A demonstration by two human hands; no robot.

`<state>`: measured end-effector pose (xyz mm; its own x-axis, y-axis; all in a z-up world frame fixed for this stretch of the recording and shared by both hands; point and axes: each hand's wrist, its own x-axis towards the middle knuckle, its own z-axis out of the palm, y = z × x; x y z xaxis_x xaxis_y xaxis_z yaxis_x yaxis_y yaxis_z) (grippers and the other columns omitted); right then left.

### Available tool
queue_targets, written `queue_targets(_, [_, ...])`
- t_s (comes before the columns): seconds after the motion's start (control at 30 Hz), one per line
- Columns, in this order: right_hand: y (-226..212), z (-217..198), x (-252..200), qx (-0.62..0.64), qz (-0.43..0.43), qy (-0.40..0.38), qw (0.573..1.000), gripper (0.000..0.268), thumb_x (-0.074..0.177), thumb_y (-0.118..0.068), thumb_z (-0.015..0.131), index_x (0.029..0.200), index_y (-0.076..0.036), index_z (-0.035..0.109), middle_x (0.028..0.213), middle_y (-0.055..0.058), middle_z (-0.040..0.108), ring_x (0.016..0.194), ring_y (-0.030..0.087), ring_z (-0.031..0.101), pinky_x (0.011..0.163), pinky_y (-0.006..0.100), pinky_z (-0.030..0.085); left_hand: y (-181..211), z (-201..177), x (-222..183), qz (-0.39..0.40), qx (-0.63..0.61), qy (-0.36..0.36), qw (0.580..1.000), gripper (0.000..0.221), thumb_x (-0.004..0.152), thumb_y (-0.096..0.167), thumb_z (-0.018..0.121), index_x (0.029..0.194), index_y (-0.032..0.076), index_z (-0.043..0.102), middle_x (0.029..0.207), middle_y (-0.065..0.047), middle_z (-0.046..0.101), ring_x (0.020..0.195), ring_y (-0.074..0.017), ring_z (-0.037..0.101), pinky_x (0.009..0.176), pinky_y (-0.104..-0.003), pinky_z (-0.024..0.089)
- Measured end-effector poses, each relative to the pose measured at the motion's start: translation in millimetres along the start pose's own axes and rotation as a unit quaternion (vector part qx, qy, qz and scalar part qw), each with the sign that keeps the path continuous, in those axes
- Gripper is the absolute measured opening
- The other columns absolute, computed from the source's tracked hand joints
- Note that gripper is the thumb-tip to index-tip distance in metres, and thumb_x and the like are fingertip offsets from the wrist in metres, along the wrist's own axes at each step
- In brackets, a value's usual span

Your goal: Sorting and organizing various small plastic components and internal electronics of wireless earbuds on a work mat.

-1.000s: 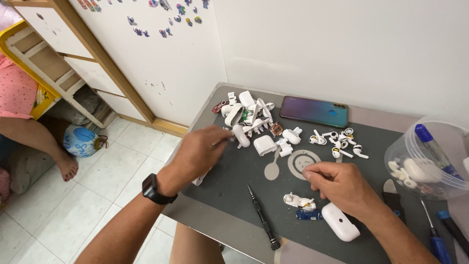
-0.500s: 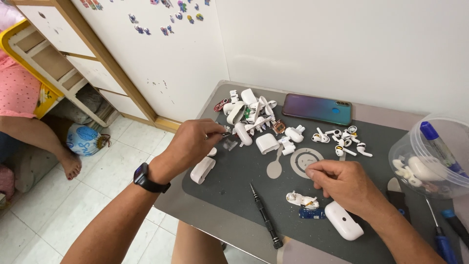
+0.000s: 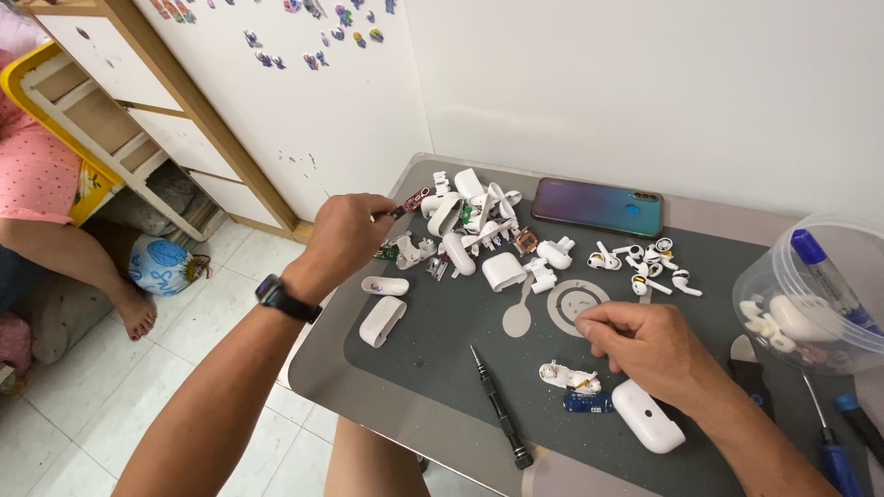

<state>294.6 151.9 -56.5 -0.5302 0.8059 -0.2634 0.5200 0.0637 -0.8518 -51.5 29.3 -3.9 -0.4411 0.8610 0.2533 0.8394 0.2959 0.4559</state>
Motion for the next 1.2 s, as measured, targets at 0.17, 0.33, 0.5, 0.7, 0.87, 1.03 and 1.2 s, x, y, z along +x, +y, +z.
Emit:
queue_targets(0.17, [0.1,-0.6,1.3,-0.021,0.0,-0.003,1.0,0.018,0.087,-0.009,0.076,0.096,0.0,0.088,0.064,0.014,0.076,0.048,0.017,0.058,0.043,0.028,0.045,-3.9,13.7,2.9,0.025,0.041,-0.042,0.998,0.018,0.094,0.017,0.067,0.105,0.009,0.079,0.092,-0.006,0.077,0.056,-0.0145,0.062,0.055,-0.025,0.052])
queue_targets(0.33, [4.9,-0.3,0.4,0.013,0.005,0.0,1.0,0.018,0.085,-0.008,0.077,0.094,0.002,0.089,0.063,0.014,0.073,0.048,0.018,0.054,0.044,0.029,0.043,24.0,18.6,-25.5,0.248,0.098,-0.066,0.962,0.023,0.084,0.011,0.071,0.106,0.014,0.077,0.102,-0.001,0.075,0.074,-0.0197,0.071,0.073,-0.031,0.059])
queue_targets(0.5, [15.9,0.5,2.0,-0.041,-0.084,-0.003,0.996,0.02,0.088,-0.008,0.071,0.103,-0.002,0.084,0.062,0.017,0.08,0.047,0.019,0.067,0.05,0.029,0.053,44.5,16.9,-31.1,0.281,0.272,-0.092,0.916,0.027,0.089,0.002,0.057,0.099,0.013,0.079,0.095,-0.008,0.078,0.091,-0.0289,0.075,0.082,-0.035,0.057])
queue_targets(0.7, [17.5,-0.3,2.4,-0.032,-0.102,0.005,0.994,0.019,0.087,-0.007,0.072,0.1,-0.003,0.085,0.061,0.017,0.08,0.045,0.018,0.067,0.048,0.029,0.053,46.3,17.4,-39.1,0.136,0.03,0.005,0.99,0.02,0.089,0.008,0.071,0.106,0.011,0.081,0.096,-0.012,0.079,0.091,-0.0333,0.075,0.079,-0.041,0.06])
queue_targets(0.87, [7.1,0.0,0.6,-0.012,-0.053,0.001,0.999,0.018,0.085,-0.006,0.075,0.096,0.001,0.087,0.062,0.016,0.077,0.046,0.019,0.061,0.046,0.029,0.047,57.1,0.5,-63.1,-0.109,-0.326,0.015,0.939,0.024,0.09,0.013,0.073,0.112,0.007,0.081,0.085,-0.011,0.078,0.073,-0.0159,0.068,0.064,-0.027,0.054])
queue_targets(1.03, [-5.1,0.0,-4.8,-0.037,0.004,0.0,0.999,0.018,0.087,-0.009,0.076,0.098,-0.002,0.09,0.065,0.013,0.078,0.052,0.019,0.061,0.048,0.029,0.046,47.5,11.3,-81.7,-0.134,-0.538,-0.007,0.832,0.026,0.093,0.006,0.068,0.116,-0.003,0.077,0.08,-0.014,0.074,0.067,-0.0173,0.066,0.058,-0.028,0.055])
queue_targets(1.2, [-1.1,1.2,-3.5,-0.033,0.003,0.01,0.999,0.018,0.087,-0.008,0.076,0.098,-0.001,0.089,0.066,0.013,0.077,0.053,0.02,0.06,0.05,0.03,0.047,39.6,27.3,-92.4,-0.122,-0.705,-0.039,0.697,0.028,0.095,0.001,0.064,0.121,-0.007,0.071,0.082,-0.014,0.072,0.07,-0.0173,0.066,0.063,-0.029,0.056])
